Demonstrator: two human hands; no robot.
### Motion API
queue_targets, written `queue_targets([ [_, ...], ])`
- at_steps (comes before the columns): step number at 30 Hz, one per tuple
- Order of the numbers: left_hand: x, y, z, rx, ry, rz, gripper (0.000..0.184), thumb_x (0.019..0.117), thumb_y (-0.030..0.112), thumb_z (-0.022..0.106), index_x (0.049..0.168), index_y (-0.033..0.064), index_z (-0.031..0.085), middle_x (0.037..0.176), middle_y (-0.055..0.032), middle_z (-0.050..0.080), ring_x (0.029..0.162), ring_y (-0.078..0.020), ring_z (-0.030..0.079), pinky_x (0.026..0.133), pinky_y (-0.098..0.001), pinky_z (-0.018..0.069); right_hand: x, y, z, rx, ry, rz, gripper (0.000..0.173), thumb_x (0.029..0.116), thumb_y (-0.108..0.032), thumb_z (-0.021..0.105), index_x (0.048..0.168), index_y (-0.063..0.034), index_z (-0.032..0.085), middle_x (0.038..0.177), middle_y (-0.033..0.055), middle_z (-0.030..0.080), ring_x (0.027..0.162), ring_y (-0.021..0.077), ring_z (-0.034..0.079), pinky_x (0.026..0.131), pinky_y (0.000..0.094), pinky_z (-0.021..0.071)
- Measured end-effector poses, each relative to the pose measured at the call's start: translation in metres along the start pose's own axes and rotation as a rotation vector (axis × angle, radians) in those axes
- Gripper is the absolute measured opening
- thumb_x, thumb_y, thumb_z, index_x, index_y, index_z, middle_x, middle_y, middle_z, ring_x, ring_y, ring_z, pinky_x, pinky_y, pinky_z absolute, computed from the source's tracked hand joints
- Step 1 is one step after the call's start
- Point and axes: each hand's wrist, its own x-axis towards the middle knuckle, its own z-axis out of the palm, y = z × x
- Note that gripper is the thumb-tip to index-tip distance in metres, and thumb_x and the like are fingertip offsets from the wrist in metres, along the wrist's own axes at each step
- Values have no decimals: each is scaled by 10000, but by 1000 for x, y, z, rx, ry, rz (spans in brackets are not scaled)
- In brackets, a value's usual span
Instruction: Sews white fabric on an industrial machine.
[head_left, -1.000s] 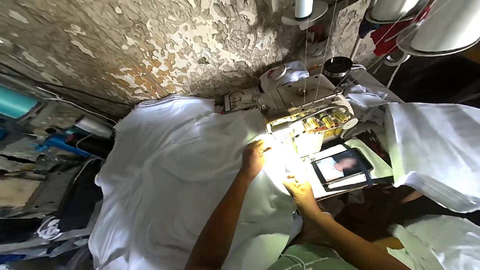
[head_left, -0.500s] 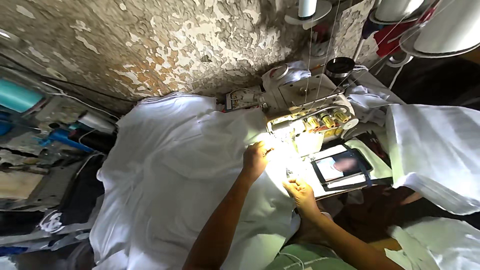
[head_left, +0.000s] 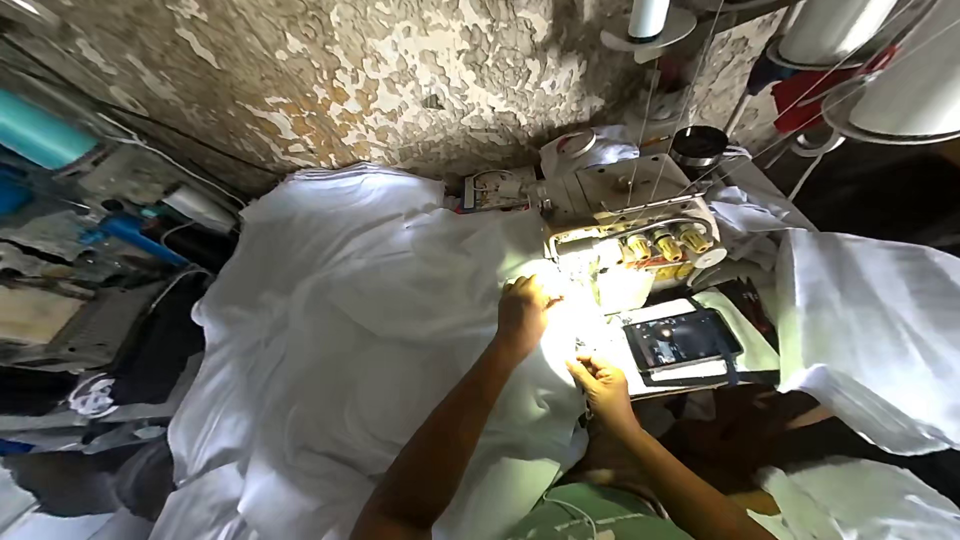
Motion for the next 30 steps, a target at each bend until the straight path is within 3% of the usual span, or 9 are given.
queue_targets([
  [2,-14,0,14,162,111,164,91,901,85,721,954,83,795,950,-149,718,936,-334,690,790,-500,535,1,6,-3,-81,5,-70,140,943,-133,685,959,-12,756,856,-3,722,759,-37,645,740,151,543],
  [4,-29,6,22,272,120,182,123,894,73,702,975,99,790,970,-129,734,921,-318,703,760,-481,538,3,8,-5,-94,-5,-94,154,949,-147,670,953,-13,745,859,-3,698,750,-39,624,724,142,529],
  [8,-44,20,30,277,63,55,115,921,127,690,920,65,787,962,-160,736,991,-351,707,916,-535,527,-1,-7,-3,17,-71,28,107,1010,-81,563,1001,6,624,754,-57,625,656,-65,568,643,116,485],
  [11,-38,23,35,269,59,-13,130,923,118,681,944,56,794,1035,-178,750,1118,-375,688,1009,-555,493,2,-19,-3,61,-25,68,68,997,-21,546,1013,14,602,675,-83,600,599,-68,552,598,115,466],
  [17,-27,25,39,246,91,-86,237,901,3,615,1077,-125,708,1235,-264,683,1201,-400,641,1046,-521,455,15,-29,-6,17,27,43,74,961,1,577,1011,29,623,678,-76,605,598,-72,546,598,109,460],
  [20,-28,25,38,261,118,-77,229,878,-8,634,1047,-147,702,1195,-271,695,1155,-402,663,1024,-503,475,14,-28,-8,-21,23,16,149,955,-21,606,1092,33,590,714,-64,625,614,-77,555,612,108,468],
  [24,-27,22,26,185,-14,-105,270,921,26,635,1110,-163,677,1167,-303,680,1149,-440,652,1032,-525,482,13,-32,-5,-89,29,-33,351,942,-20,614,1262,116,564,839,45,684,660,-55,578,652,127,487],
  [26,-24,17,22,150,-47,-101,285,937,34,619,1125,-176,660,1207,-312,663,1146,-442,652,1018,-528,496,17,-32,-5,-137,11,-51,301,963,-28,591,1234,91,640,917,105,730,725,-9,630,712,166,521],
  [30,-13,5,15,81,-93,-128,394,994,56,555,1331,-147,561,1395,-293,579,1281,-430,586,1106,-529,432,35,-31,-1,-255,12,-142,227,978,-83,581,1083,35,744,901,111,733,748,84,634,739,267,527],
])
